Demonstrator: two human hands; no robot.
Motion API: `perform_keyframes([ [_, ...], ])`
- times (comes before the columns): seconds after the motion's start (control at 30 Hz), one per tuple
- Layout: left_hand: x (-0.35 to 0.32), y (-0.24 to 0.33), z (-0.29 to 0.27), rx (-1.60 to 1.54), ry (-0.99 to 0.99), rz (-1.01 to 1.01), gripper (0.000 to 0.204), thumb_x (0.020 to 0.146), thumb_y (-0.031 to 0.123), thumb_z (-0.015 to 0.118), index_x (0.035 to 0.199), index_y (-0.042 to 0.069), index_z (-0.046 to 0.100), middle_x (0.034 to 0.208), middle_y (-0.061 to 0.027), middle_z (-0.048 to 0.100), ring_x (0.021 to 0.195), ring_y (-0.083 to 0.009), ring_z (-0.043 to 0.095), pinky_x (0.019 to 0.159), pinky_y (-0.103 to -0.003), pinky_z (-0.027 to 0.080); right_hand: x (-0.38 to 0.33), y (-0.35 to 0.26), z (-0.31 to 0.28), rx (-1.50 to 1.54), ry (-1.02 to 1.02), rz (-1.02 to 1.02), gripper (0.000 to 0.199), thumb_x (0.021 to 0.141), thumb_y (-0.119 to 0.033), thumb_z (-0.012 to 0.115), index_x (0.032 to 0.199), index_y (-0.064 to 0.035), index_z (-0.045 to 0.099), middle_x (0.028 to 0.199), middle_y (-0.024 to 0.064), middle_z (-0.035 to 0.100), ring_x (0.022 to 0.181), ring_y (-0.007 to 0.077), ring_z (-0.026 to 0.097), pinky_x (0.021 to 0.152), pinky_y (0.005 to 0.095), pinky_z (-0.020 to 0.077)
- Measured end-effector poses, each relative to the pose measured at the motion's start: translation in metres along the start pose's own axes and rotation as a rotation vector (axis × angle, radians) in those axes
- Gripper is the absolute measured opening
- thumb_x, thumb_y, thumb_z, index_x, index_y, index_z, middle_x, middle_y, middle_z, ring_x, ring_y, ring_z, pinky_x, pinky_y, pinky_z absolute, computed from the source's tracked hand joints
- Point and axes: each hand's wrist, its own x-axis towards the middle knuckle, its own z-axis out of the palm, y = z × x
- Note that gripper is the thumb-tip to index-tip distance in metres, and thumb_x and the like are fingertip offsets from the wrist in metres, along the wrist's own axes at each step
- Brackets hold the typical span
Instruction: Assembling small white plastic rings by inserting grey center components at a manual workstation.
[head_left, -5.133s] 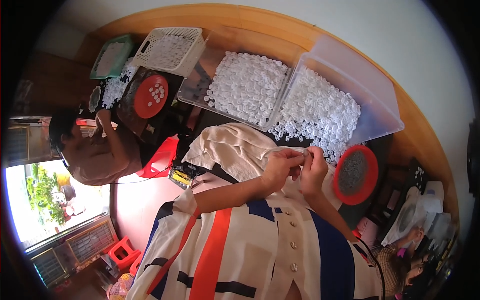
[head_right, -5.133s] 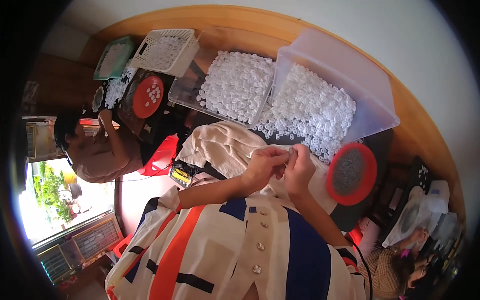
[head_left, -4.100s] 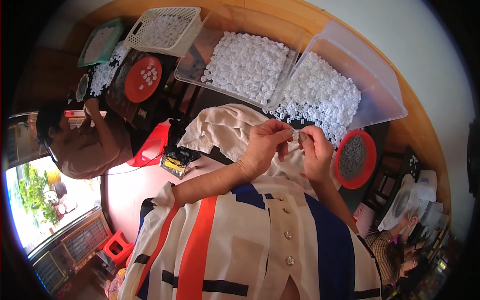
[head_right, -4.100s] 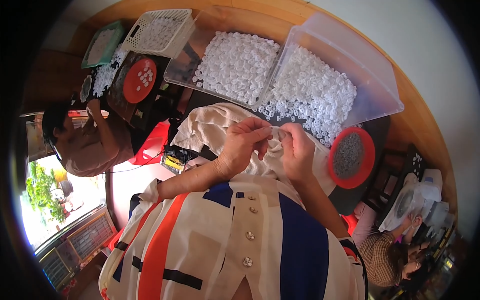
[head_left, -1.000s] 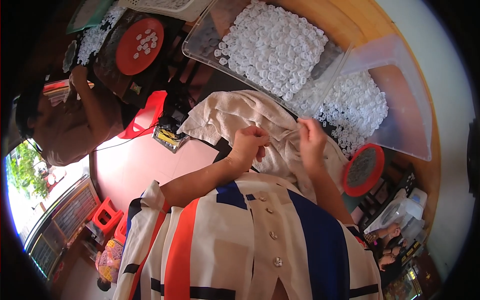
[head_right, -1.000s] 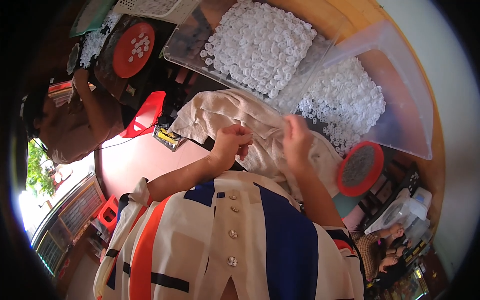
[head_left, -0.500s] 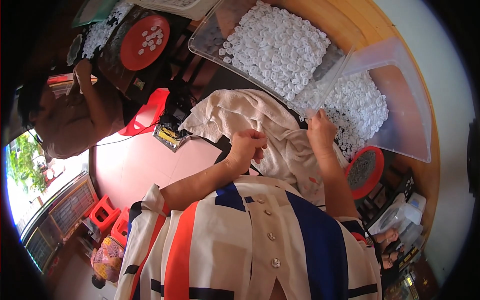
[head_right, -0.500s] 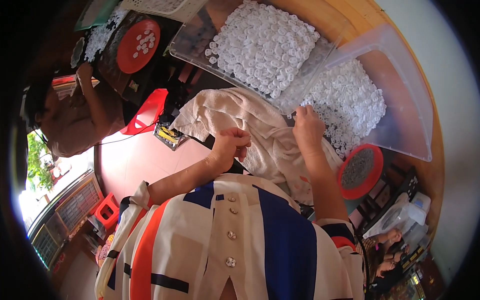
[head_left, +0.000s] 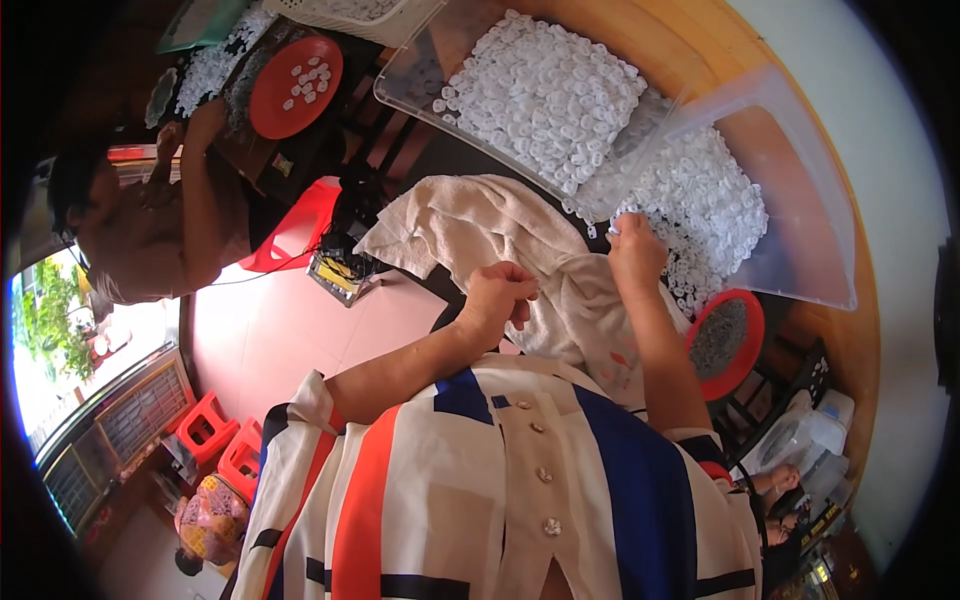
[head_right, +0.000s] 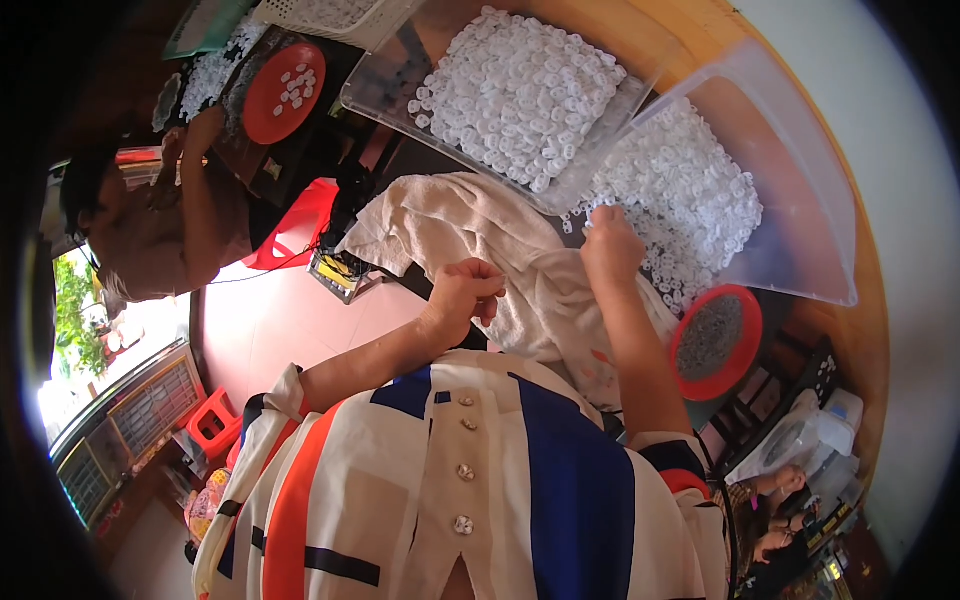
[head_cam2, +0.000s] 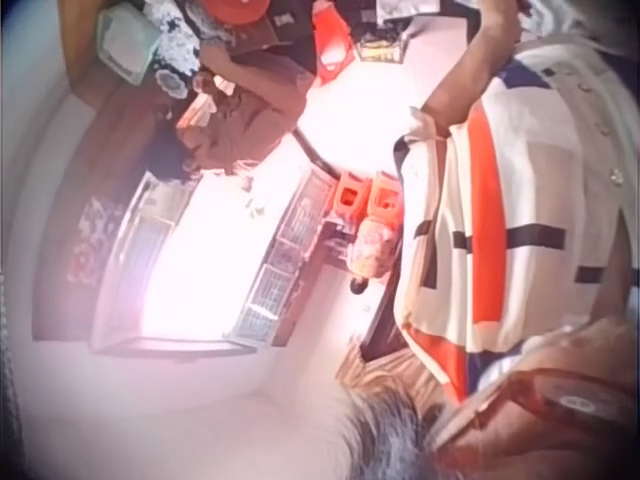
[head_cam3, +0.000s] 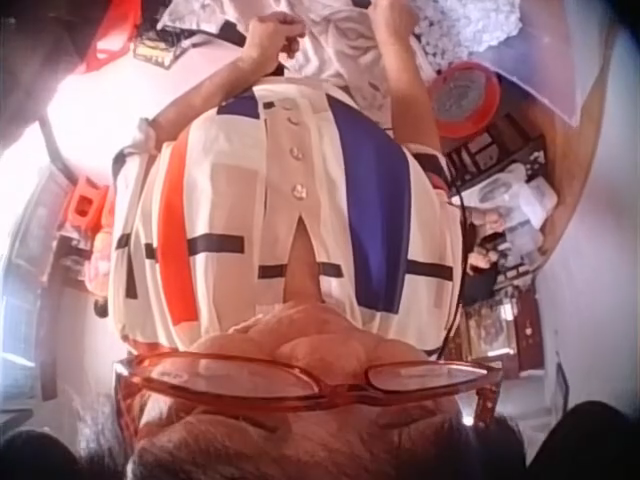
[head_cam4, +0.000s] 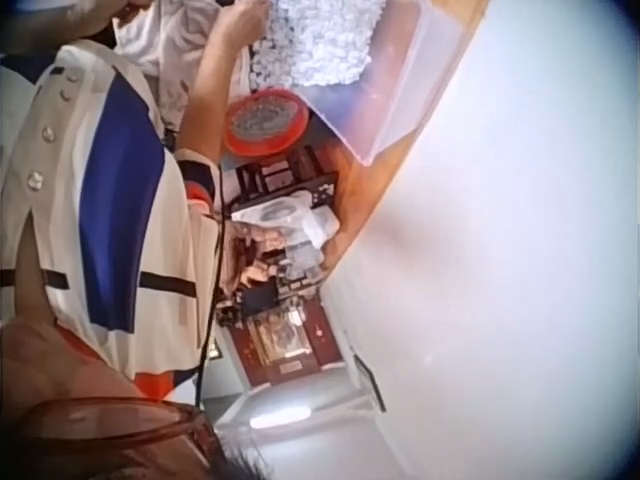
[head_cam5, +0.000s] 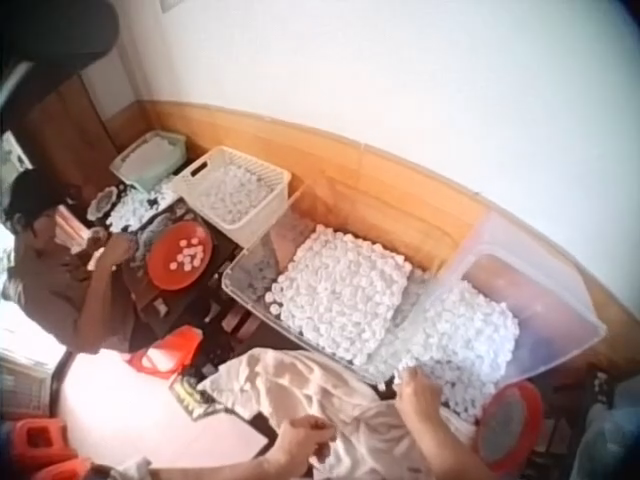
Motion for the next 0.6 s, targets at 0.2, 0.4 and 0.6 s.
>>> perform_keyframes([
  [0.2, -0.005, -0.003, 0.021, 0.003, -0.033, 0.012, 0.013, 0.083, 0.008, 0.065, 0.086, -0.002, 0.058, 0.076, -0.0105, 0.060, 0.047, -0.0152, 0.052, 0.042, -0.028, 0.041, -0.002, 0.000, -0.001, -0.082, 0.017, -0.081, 0.014, 0.075, -0.005, 0.063, 0.086, -0.0092, 0.055, 0.087, 0.0090, 0.060, 0.072, 0.0317, 0.063, 0.059, 0.0435, 0.0503],
  [0.4, -0.013, 0.010, 0.040, -0.074, -0.058, 0.080, 0.013, 0.083, 0.007, 0.065, 0.089, -0.003, 0.059, 0.076, -0.0096, 0.060, 0.047, -0.0154, 0.053, 0.042, -0.028, 0.041, -0.027, -0.001, -0.041, 1.105, -0.204, 0.350, 0.017, 0.085, -0.008, 0.061, 0.101, -0.0038, 0.061, 0.078, 0.0068, 0.063, 0.067, 0.0168, 0.062, 0.058, 0.0293, 0.0462],
  [0.6, -0.022, 0.021, 0.073, -0.112, -0.142, 0.150, 0.013, 0.084, 0.008, 0.063, 0.089, -0.003, 0.059, 0.073, -0.0087, 0.061, 0.046, -0.0138, 0.053, 0.040, -0.026, 0.041, -0.050, -0.011, -0.092, 1.675, -0.440, 0.651, 0.016, 0.092, -0.008, 0.057, 0.104, 0.0004, 0.060, 0.078, 0.0072, 0.063, 0.066, 0.0142, 0.060, 0.059, 0.0244, 0.0442],
])
